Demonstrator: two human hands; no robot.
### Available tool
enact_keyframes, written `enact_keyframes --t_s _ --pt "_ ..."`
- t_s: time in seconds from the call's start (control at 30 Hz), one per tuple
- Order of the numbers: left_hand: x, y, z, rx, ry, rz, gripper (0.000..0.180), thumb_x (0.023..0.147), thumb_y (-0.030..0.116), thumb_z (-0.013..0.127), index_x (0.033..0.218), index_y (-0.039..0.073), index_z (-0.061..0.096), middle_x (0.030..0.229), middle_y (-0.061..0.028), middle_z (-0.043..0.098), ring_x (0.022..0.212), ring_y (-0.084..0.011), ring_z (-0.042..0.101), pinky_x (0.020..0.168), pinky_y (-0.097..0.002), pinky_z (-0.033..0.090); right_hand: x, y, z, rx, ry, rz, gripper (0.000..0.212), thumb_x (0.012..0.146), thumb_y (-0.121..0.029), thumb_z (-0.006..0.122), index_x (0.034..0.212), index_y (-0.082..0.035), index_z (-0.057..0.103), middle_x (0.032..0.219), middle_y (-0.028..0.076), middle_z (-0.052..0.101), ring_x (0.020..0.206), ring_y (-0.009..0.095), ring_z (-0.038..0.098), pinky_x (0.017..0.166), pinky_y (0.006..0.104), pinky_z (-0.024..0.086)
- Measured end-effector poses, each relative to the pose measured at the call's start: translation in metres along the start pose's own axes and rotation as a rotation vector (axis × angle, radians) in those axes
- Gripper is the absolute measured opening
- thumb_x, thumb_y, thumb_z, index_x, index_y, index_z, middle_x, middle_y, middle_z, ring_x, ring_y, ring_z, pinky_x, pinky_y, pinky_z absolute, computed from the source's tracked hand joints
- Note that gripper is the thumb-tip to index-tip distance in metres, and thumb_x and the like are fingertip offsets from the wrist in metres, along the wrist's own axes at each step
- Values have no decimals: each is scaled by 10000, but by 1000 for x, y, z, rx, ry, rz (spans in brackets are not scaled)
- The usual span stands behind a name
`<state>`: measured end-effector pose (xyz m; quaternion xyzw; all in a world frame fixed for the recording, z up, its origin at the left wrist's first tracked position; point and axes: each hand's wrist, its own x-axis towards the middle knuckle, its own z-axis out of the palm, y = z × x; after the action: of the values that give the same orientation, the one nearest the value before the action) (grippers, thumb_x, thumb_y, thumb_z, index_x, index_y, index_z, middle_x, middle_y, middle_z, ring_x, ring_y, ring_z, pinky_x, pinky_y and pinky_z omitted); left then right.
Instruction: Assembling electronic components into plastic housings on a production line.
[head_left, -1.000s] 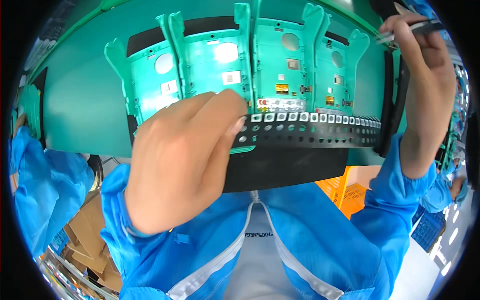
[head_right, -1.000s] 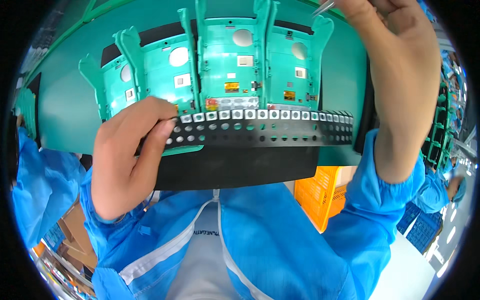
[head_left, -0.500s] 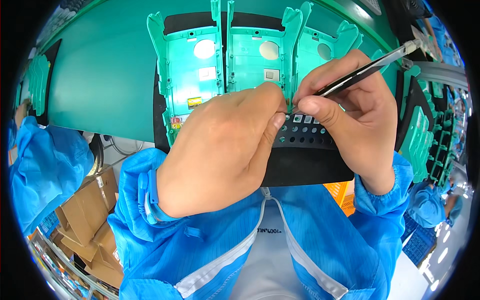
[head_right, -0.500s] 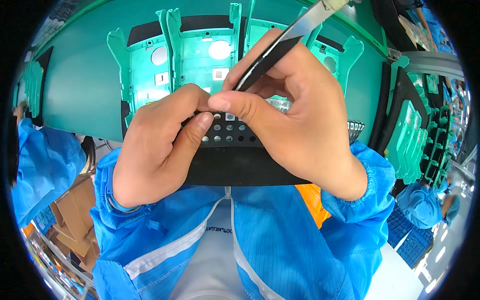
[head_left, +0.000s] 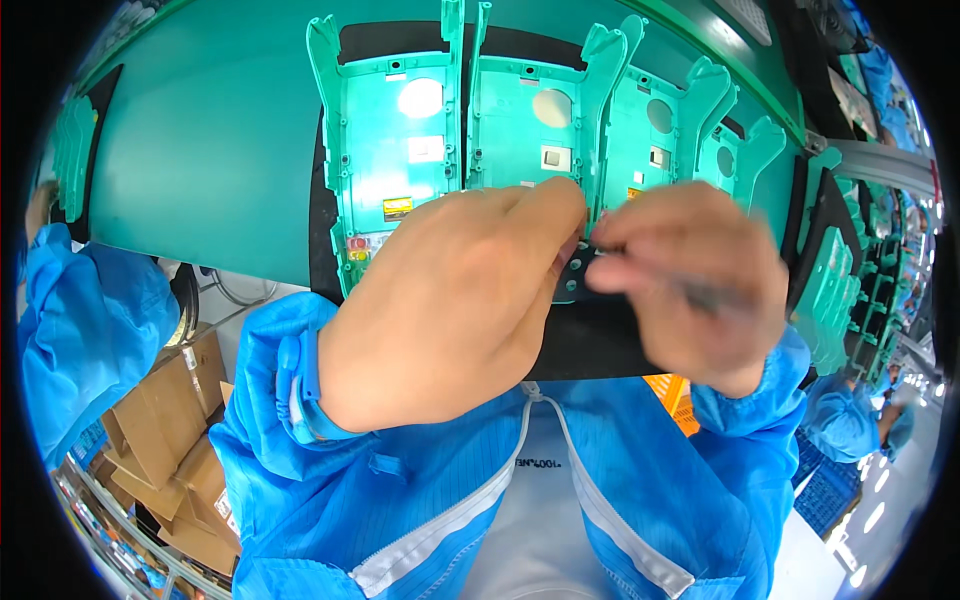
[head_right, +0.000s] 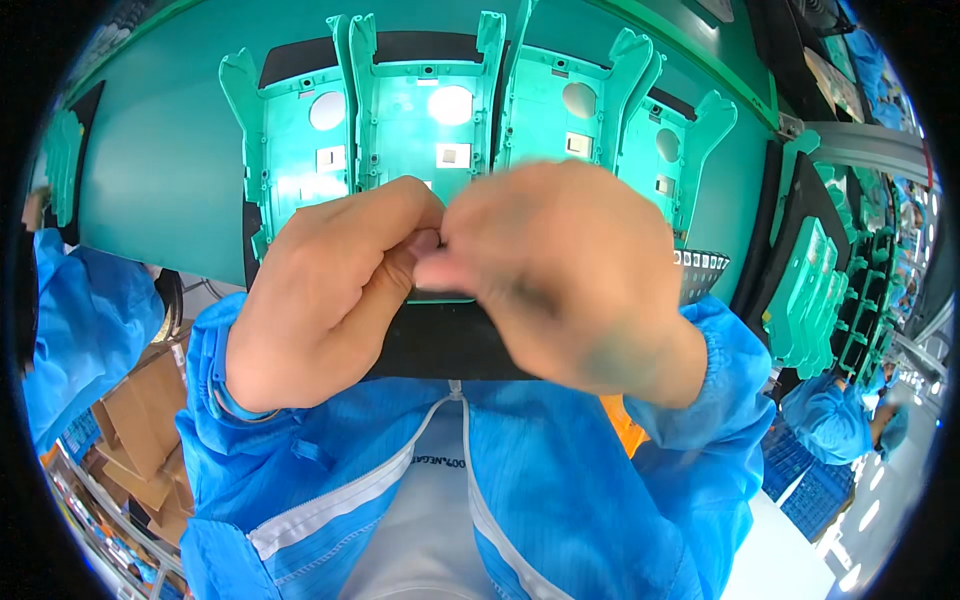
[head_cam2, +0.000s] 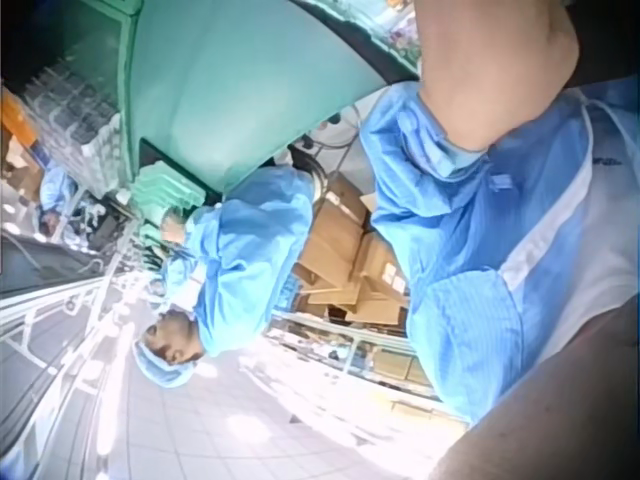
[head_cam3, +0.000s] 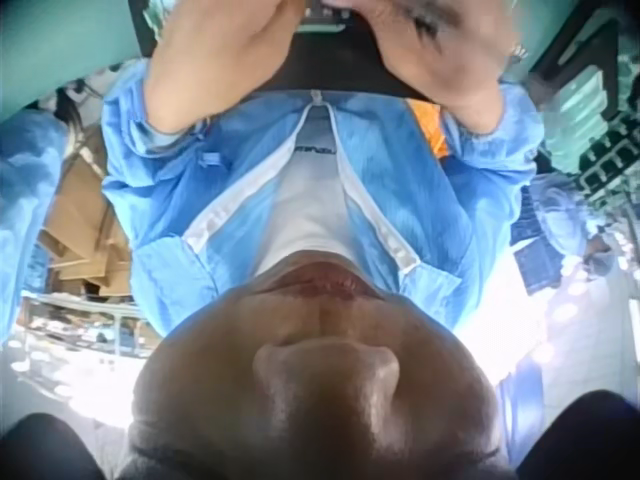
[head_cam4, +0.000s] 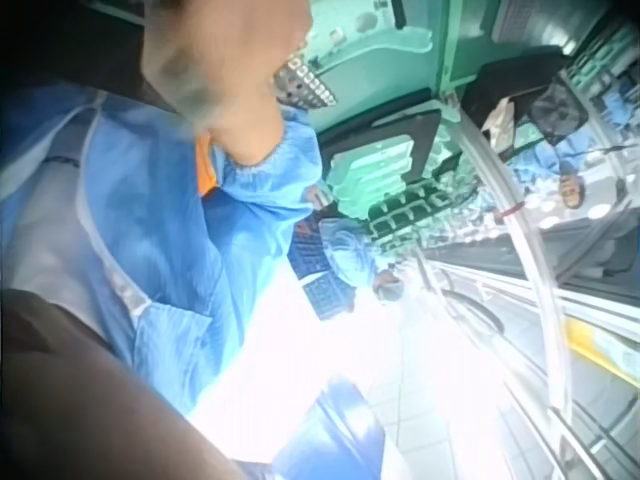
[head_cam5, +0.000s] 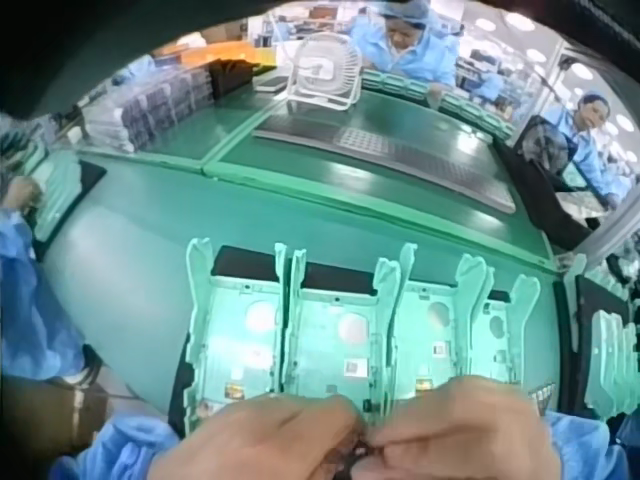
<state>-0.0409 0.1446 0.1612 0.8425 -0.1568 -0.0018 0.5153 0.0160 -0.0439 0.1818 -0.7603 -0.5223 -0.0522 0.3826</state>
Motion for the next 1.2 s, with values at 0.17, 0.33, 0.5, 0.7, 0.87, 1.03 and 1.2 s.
enact_keyframes --t_s 0.17,0.33,0.5,0.7,0.87,1.03,1.2 --pt "5 0 -12 -151 -167 -104 28 907 -3 522 909 13 545 738 -183 548 624 -387 527 530 -389 403 -7 -1 15 -386 88 -440 345 742 -52 786 903 -21 482 831 138 678 725 273 680 533 316 510" --pt "2 -2 -10 -56 -22 -124 47 875 -24 553 901 12 567 740 -181 559 620 -376 546 533 -387 412 3 -3 -4 -29 99 -204 338 765 -53 768 999 -30 525 849 152 679 627 264 638 526 298 493" --pt "-4 16 -22 253 75 83 160 768 -22 660 918 29 637 732 -142 567 622 -338 557 534 -388 407 22 67 -33 -109 262 387 117 867 -20 691 953 -1 614 907 78 658 862 125 621 783 237 473" --pt "-13 15 -50 467 -42 -4 167 736 -23 687 895 8 647 689 -109 491 539 -279 464 490 -363 340 21 109 -25 -72 288 538 138 864 -110 720 926 -10 648 866 46 686 856 97 623 782 237 465" --pt "-21 -11 -38 584 66 -11 208 697 12 648 899 61 634 673 -88 457 538 -268 480 503 -381 376 23 110 -17 -211 263 558 194 846 -149 747 941 -8 654 864 53 699 820 96 627 762 236 462" --pt "-19 -21 -31 508 130 -55 141 772 7 645 903 54 624 683 -92 481 555 -281 493 518 -388 380 35 91 -8 -268 278 602 161 840 -90 719 935 4 631 833 60 669 800 121 617 747 264 469" --pt "-16 -18 -31 456 110 -107 37 852 -1 617 889 6 623 696 -132 510 581 -297 484 540 -375 364 43 84 -7 -248 318 674 169 790 -22 728 914 13 618 807 78 651 782 156 616 739 302 486"
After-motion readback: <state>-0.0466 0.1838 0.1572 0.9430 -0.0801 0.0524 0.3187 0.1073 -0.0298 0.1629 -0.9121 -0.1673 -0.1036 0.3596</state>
